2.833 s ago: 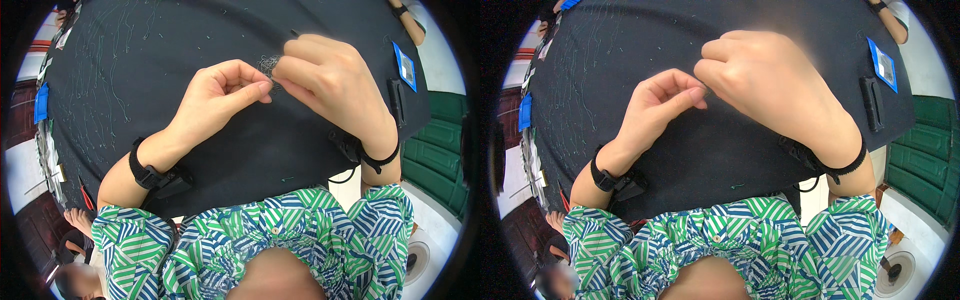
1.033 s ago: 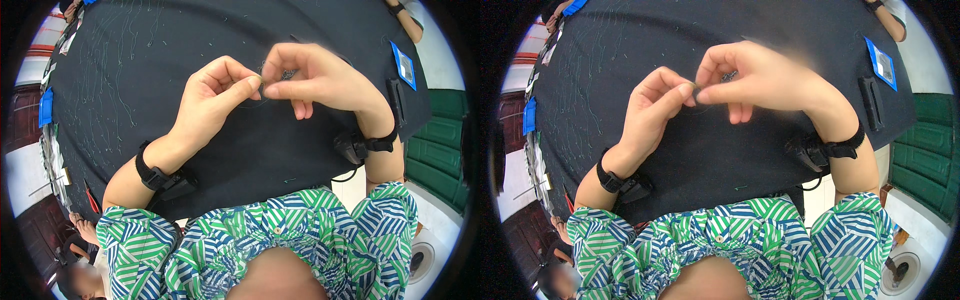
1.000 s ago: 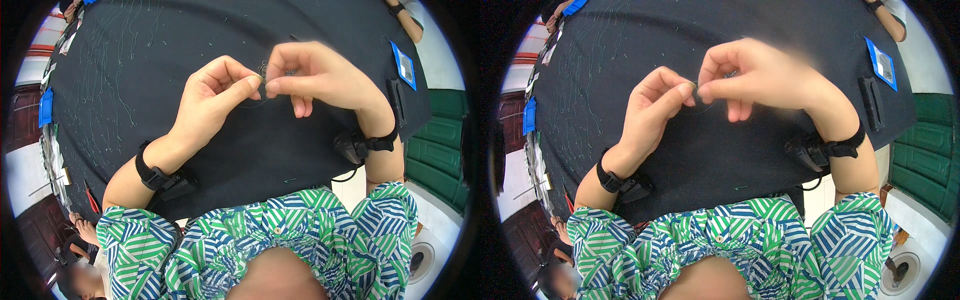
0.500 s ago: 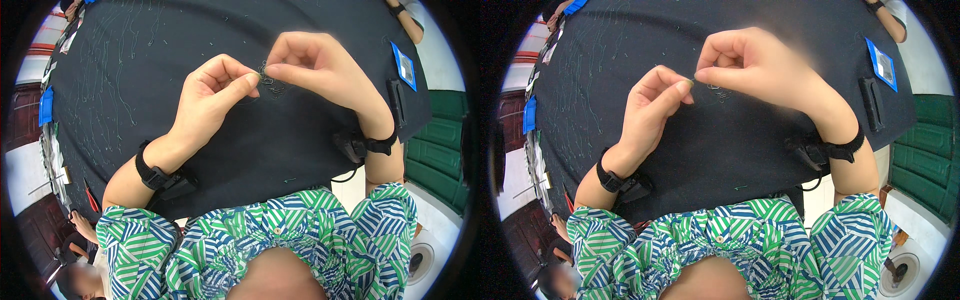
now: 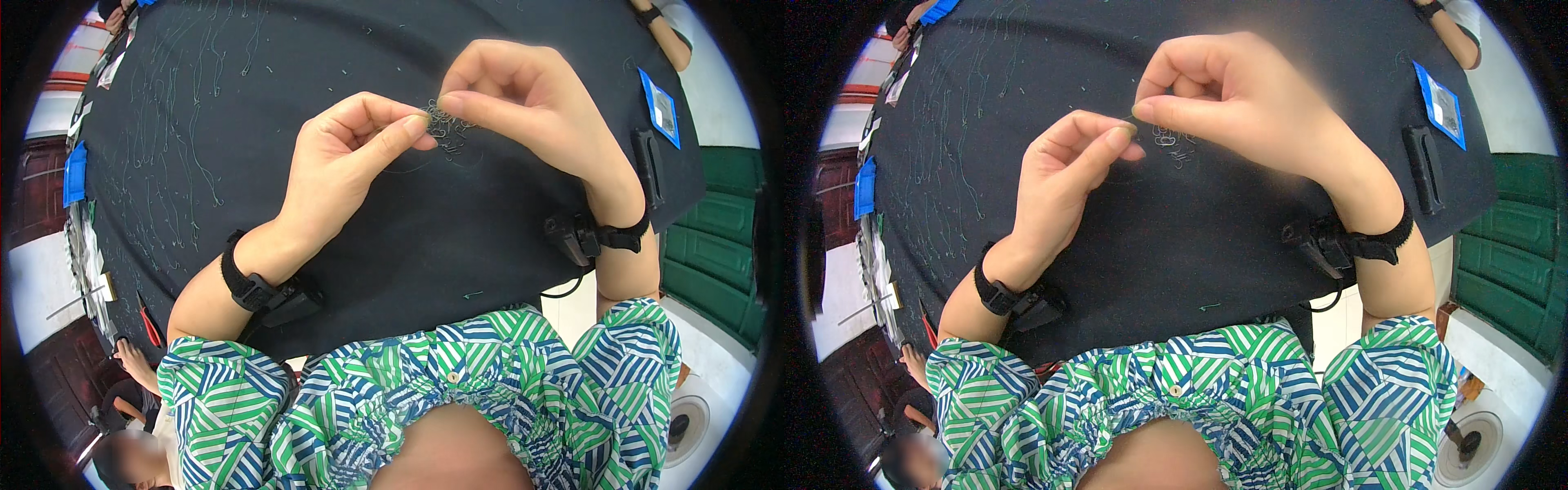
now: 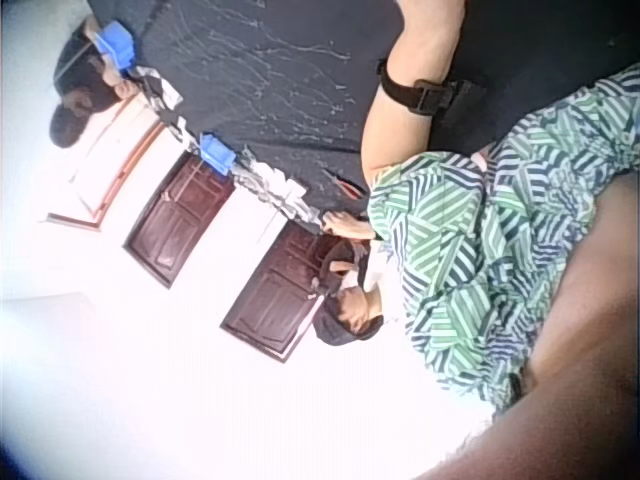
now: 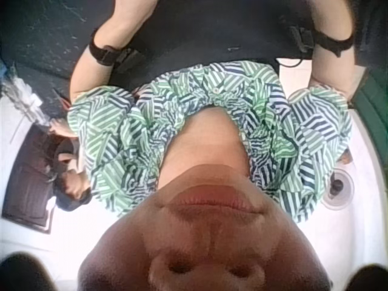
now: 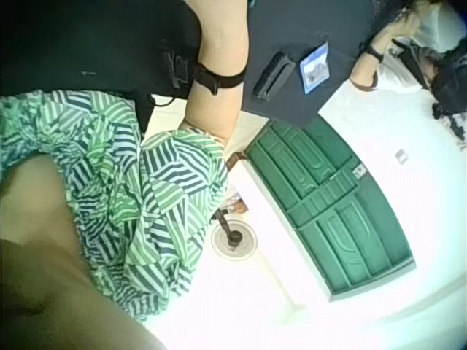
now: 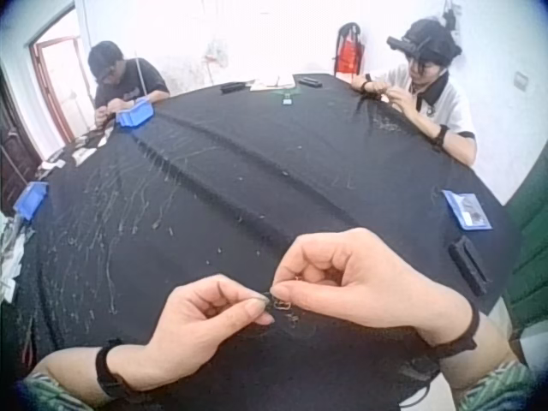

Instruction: The person attaches metal swivels and small rings to pieces of fishing line by hand at a table.

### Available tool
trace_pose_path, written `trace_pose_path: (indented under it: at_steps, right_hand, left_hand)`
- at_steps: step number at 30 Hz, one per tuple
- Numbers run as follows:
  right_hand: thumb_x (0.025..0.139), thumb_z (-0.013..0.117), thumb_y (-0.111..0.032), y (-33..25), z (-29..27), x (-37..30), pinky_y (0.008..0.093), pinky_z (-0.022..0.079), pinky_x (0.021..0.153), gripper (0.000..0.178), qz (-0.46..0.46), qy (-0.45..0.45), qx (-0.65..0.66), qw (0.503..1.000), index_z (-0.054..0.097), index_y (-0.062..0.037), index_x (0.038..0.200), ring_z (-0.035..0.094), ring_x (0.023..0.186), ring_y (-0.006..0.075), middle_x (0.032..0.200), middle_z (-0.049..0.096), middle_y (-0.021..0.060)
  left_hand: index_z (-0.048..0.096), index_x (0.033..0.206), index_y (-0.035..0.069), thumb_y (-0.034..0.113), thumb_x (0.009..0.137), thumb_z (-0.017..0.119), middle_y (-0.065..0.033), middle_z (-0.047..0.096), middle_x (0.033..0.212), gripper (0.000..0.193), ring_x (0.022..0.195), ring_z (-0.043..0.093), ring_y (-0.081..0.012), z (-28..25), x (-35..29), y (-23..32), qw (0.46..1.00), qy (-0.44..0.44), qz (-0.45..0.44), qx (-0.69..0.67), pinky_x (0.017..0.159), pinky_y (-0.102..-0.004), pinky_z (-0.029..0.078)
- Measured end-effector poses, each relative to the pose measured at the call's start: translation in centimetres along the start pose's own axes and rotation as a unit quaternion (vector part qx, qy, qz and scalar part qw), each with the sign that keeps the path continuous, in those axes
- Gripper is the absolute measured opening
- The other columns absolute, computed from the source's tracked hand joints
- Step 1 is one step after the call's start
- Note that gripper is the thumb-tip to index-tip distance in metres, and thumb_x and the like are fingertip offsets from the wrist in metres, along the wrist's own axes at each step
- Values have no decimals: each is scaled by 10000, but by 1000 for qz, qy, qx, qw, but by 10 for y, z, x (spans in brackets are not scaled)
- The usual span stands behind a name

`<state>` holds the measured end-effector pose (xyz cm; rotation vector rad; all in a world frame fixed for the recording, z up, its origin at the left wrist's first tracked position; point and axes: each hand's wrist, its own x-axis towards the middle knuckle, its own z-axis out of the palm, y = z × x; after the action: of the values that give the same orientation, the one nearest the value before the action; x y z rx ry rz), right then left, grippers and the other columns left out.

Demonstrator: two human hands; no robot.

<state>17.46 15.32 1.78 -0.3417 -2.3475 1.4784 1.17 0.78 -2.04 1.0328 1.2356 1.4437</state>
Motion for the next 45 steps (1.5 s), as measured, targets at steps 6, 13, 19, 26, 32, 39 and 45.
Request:
trace_pose_path:
  at_steps: [6,13,19,26,32,39,45]
  right_hand:
    - [888,643,-184,-3,0,-1,214,267,465,160,15,-18,-7,1000,643,-23,883,371,515,9,556,449,-58]
    - [897,629,-189,0,1,-1,219,265,463,168,14,-22,-9,1000,645,-22,886,357,507,14,547,434,-59]
    - [900,627,-202,3,-1,-1,227,260,460,181,2,-37,-30,999,645,-22,887,345,503,20,539,417,-56]
    - [897,633,-211,2,-1,-1,229,259,458,190,14,-45,-21,999,646,-21,887,344,498,25,538,420,-56]
    - [896,638,-191,0,-2,-1,207,255,493,175,28,-59,-22,998,629,-19,861,352,514,17,558,429,-60]
    - [873,641,-197,5,0,0,234,298,480,163,22,-56,-23,998,642,-35,886,378,522,40,593,473,-28]
    - [822,662,-173,2,4,2,245,327,501,121,-103,59,-157,980,639,-72,883,407,572,78,719,469,-2]
  left_hand:
    - [658,1001,58,170,923,633,-36,698,853,139,578,412,12,0,0,2,1000,-1,-3,-4,506,-160,284]
    - [651,1024,19,137,921,630,-72,693,904,158,728,528,-61,0,0,2,1000,-10,-18,-16,656,-196,395]
    - [654,1029,51,166,927,625,-46,697,860,157,558,390,13,0,0,0,1000,-6,-12,0,489,-154,271]
    - [649,1038,51,167,930,621,-48,696,867,161,559,393,13,1,0,0,1000,-13,-11,1,487,-154,269]
    - [648,1027,55,174,933,618,-39,692,859,155,562,397,12,0,0,-2,1000,-16,-2,4,489,-155,271]
    - [647,1001,65,185,932,619,-26,686,840,142,580,404,10,-1,1,3,1000,-14,-10,9,505,-153,274]
    - [642,931,23,142,915,633,10,626,790,121,704,536,-28,-4,1,9,998,35,-25,35,652,-173,418]
